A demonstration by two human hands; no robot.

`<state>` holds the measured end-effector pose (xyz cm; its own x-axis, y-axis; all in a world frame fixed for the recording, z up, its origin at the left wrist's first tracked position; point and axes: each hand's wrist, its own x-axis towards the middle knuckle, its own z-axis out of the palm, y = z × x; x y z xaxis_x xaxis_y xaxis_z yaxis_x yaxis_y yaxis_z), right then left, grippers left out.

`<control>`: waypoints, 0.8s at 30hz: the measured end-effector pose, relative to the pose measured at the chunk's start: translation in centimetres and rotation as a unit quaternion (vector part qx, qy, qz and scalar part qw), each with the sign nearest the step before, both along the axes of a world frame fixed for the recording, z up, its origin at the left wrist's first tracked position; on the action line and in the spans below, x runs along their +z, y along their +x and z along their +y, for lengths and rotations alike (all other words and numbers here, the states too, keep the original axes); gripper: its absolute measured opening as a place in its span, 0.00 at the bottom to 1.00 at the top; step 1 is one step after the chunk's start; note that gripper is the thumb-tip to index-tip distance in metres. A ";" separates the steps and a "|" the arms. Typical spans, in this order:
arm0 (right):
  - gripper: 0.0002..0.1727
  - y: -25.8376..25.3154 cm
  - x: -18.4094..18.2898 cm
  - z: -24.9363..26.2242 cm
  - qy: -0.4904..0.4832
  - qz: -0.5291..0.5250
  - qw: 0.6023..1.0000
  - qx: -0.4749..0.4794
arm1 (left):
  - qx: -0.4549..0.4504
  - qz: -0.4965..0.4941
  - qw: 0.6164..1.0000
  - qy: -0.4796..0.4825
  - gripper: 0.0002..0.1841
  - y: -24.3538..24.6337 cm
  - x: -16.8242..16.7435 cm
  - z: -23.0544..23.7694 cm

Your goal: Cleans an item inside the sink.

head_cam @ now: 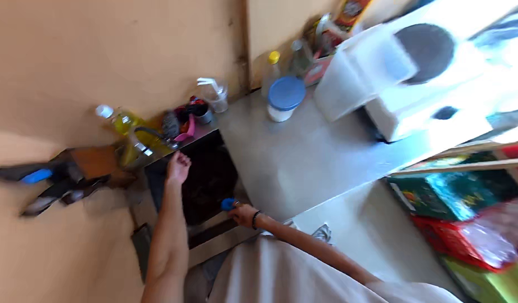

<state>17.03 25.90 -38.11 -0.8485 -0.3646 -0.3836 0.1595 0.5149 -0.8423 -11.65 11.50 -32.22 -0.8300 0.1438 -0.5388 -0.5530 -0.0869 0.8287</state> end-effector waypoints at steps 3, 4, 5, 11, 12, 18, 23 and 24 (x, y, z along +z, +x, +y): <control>0.14 -0.5 -1.3 0.5 0.022 -0.034 0.999 0.004 | -0.029 -0.024 0.999 0.008 0.17 -1.1 -0.4 3.1; 0.14 -1.1 -1.9 0.3 0.021 -0.047 0.999 -0.003 | -0.029 -0.029 0.999 -0.004 0.20 -1.4 0.1 3.7; 0.15 -1.7 -2.1 0.0 0.015 -0.063 0.998 -0.015 | -0.032 -0.030 0.999 -0.004 0.22 -1.5 0.4 3.7; 0.25 -6.8 0.7 -0.8 -0.018 -0.290 0.922 -0.256 | -0.130 0.082 0.987 -0.040 0.20 -2.9 -2.0 0.0; 0.29 -8.0 1.1 -1.2 -0.015 -0.324 0.895 -0.305 | -0.146 0.091 0.981 -0.090 0.18 -2.9 -3.6 -1.2; 0.30 -14.1 4.0 -5.3 0.277 -0.260 0.916 -0.127 | -0.186 0.050 0.761 -0.620 0.32 7.2 -14.9 -8.7; 0.36 -18.1 -6.3 -7.0 0.271 -0.026 0.962 0.026 | -0.206 0.071 0.745 -0.630 0.30 11.0 -18.9 -9.3; 0.37 -17.5 -8.0 -6.5 0.280 -0.002 0.960 0.021 | -0.211 0.072 0.749 -0.625 0.30 11.2 -19.0 -9.5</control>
